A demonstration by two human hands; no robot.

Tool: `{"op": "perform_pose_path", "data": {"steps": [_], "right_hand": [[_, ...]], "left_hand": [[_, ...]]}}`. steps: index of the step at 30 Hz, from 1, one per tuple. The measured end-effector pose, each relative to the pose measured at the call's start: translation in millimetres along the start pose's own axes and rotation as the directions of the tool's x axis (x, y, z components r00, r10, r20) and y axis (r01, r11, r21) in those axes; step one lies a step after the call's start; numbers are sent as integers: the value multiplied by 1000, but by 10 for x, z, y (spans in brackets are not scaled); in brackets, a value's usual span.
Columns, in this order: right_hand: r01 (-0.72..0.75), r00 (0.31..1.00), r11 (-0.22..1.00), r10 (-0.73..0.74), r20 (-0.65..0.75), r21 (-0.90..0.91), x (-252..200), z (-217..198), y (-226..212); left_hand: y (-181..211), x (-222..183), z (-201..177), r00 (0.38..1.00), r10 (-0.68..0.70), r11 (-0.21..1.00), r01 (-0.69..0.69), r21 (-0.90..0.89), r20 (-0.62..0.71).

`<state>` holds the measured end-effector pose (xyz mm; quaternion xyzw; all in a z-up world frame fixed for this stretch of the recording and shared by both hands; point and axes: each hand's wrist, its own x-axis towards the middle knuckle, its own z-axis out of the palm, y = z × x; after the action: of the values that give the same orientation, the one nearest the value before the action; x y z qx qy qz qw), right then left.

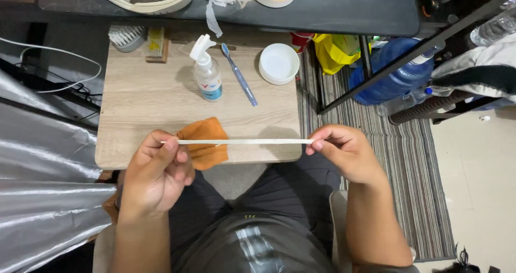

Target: Cleaning a white shoe component using a toothbrush and cleaning solution on a workbench.

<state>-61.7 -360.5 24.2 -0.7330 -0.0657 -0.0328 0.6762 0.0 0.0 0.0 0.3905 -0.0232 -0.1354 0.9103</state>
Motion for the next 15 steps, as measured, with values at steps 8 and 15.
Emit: {"op": "perform_pose_path", "data": {"steps": [8, 15], "right_hand": [[127, 989, 983, -136, -58, -135, -58, -87, -76], [380, 439, 141, -898, 44, -914, -54, -182, 344]], "left_hand": [[21, 33, -321, 996, 82, 995, -81, -54, 26], [71, -19, -290, 947, 262, 954, -283, 98, 186]]}}
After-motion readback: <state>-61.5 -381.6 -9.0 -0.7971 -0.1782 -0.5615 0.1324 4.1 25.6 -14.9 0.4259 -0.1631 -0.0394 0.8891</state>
